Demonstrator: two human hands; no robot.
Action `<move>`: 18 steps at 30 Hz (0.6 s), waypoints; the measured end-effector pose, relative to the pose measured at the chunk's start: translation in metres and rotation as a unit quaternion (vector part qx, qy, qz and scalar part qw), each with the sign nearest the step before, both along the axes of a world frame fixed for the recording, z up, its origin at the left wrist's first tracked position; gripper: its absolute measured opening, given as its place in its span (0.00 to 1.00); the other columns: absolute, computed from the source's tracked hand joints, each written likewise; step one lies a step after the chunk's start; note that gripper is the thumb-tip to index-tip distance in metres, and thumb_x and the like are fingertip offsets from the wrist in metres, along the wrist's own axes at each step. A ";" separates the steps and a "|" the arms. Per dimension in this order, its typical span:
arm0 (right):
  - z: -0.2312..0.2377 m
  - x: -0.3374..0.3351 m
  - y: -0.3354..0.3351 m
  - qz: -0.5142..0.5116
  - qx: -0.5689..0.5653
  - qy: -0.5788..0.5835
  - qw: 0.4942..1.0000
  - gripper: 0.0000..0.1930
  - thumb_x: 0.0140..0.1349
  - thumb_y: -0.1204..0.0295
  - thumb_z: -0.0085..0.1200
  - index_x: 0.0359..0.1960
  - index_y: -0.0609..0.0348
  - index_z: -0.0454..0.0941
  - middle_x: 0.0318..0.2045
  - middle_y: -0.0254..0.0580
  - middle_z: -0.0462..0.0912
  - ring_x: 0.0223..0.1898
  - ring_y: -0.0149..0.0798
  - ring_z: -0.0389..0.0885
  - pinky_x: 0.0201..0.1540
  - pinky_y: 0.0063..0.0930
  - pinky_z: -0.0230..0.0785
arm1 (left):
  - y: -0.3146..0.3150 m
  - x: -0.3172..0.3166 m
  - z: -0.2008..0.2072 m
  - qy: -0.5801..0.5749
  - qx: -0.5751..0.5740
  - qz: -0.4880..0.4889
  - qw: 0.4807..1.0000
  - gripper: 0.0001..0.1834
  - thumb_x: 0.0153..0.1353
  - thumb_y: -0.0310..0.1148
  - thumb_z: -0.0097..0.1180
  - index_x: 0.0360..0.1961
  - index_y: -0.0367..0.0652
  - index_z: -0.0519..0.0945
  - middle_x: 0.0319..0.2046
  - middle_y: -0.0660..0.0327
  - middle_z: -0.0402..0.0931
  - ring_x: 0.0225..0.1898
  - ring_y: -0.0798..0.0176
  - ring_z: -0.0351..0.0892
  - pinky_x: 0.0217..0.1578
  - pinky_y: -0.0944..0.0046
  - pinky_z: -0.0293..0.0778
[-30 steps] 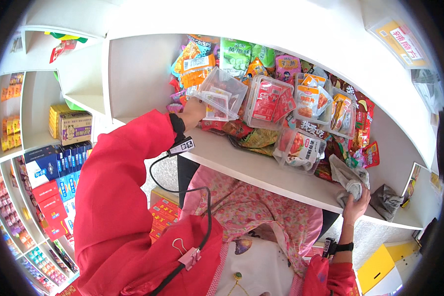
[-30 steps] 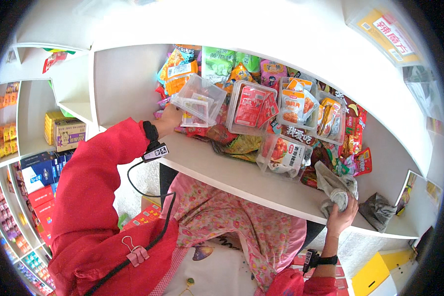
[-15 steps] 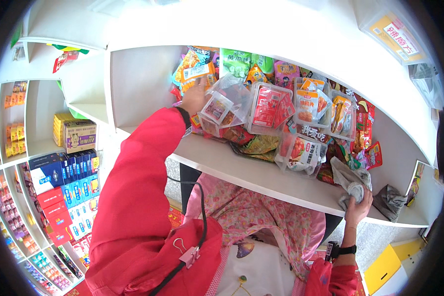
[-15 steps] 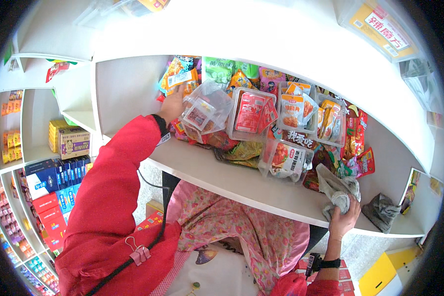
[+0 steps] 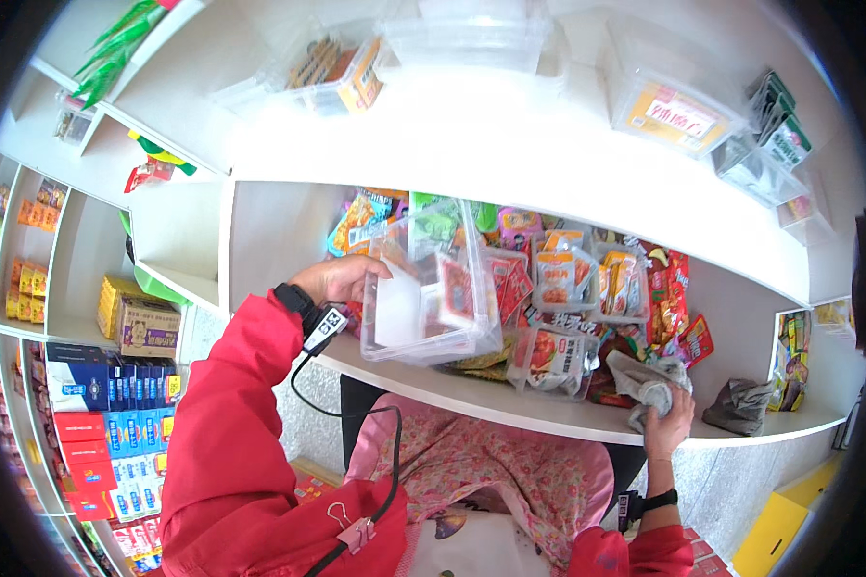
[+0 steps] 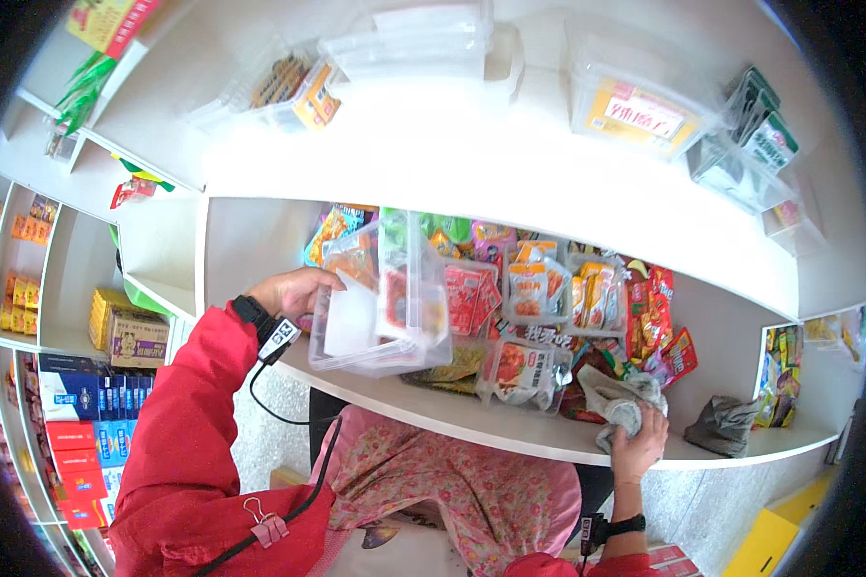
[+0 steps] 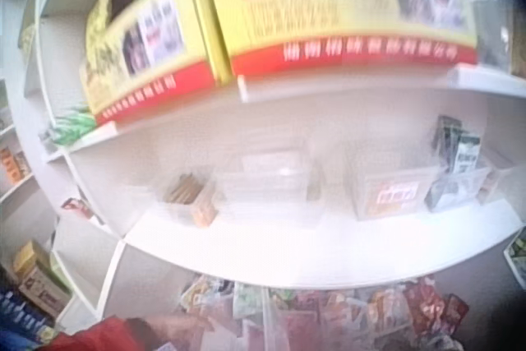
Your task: The person wipes multiple shelves in a convenience store with a cloth, moving packaged snacks and plastic containers aside to reach the surfaces. They wipe each shelf section and then return the items to their original positions.
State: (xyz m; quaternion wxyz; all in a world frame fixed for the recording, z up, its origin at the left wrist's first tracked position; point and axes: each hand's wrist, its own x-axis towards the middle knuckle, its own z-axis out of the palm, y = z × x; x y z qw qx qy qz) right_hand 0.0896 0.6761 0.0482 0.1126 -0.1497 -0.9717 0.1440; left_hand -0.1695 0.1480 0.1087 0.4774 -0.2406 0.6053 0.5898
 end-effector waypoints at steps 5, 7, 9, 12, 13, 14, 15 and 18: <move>0.003 -0.001 -0.005 -0.004 -0.007 0.029 1.000 0.25 0.38 0.75 0.55 0.45 0.56 0.74 0.43 0.47 0.74 0.49 0.54 0.69 0.55 0.44 0.60 | -0.012 0.007 0.064 0.049 -0.035 0.004 0.998 0.18 0.54 0.29 0.52 0.47 0.35 0.73 0.40 0.57 0.79 0.38 0.63 0.81 0.43 0.63 0.76; 0.003 0.000 -0.005 -0.006 -0.003 0.023 1.000 0.24 0.38 0.75 0.56 0.44 0.56 0.74 0.43 0.47 0.74 0.49 0.54 0.69 0.54 0.44 0.61 | -0.025 0.013 0.088 0.116 -0.052 0.003 0.992 0.17 0.54 0.29 0.52 0.45 0.35 0.74 0.37 0.59 0.79 0.35 0.64 0.81 0.40 0.64 0.78; 0.003 0.000 -0.005 -0.002 0.000 0.038 0.999 0.24 0.37 0.75 0.56 0.43 0.57 0.73 0.42 0.46 0.74 0.49 0.54 0.69 0.54 0.44 0.61 | -0.031 0.009 0.109 0.155 -0.051 0.009 0.987 0.16 0.54 0.29 0.52 0.44 0.35 0.74 0.35 0.60 0.78 0.34 0.65 0.81 0.40 0.64 0.78; 0.001 0.001 -0.003 0.016 -0.001 0.045 0.999 0.26 0.36 0.75 0.59 0.44 0.56 0.74 0.42 0.47 0.74 0.47 0.54 0.70 0.51 0.45 0.63 | -0.013 -0.033 0.130 0.224 -0.147 -0.062 0.962 0.12 0.56 0.32 0.52 0.41 0.40 0.76 0.33 0.62 0.78 0.36 0.65 0.80 0.39 0.63 0.77; 0.001 0.002 -0.002 0.023 0.002 0.052 0.998 0.26 0.36 0.75 0.59 0.44 0.56 0.74 0.42 0.47 0.74 0.47 0.54 0.70 0.50 0.46 0.63 | -0.003 -0.050 0.134 0.251 -0.108 -0.069 0.960 0.11 0.58 0.34 0.53 0.40 0.41 0.78 0.33 0.64 0.79 0.33 0.67 0.78 0.35 0.66 0.74; 0.000 0.002 -0.002 0.015 0.014 0.043 0.999 0.27 0.36 0.74 0.60 0.45 0.55 0.74 0.42 0.47 0.74 0.46 0.55 0.70 0.50 0.47 0.63 | 0.011 -0.065 0.134 0.256 -0.080 -0.055 0.962 0.10 0.57 0.34 0.55 0.37 0.41 0.78 0.30 0.63 0.79 0.30 0.67 0.78 0.34 0.66 0.74; -0.001 0.002 -0.001 0.008 0.010 0.038 0.999 0.26 0.37 0.73 0.60 0.45 0.55 0.75 0.43 0.47 0.74 0.47 0.55 0.70 0.50 0.47 0.63 | 0.026 -0.082 0.136 0.213 -0.065 -0.044 0.974 0.07 0.56 0.33 0.56 0.33 0.41 0.78 0.25 0.65 0.77 0.23 0.68 0.75 0.23 0.69 0.71; -0.002 0.002 -0.002 0.000 -0.001 0.029 1.000 0.25 0.39 0.71 0.59 0.45 0.55 0.75 0.44 0.48 0.74 0.49 0.55 0.69 0.53 0.47 0.61 | 0.050 -0.121 0.146 0.286 -0.136 -0.074 0.946 0.07 0.55 0.33 0.56 0.27 0.40 0.76 0.19 0.68 0.70 0.14 0.73 0.63 0.13 0.73 0.57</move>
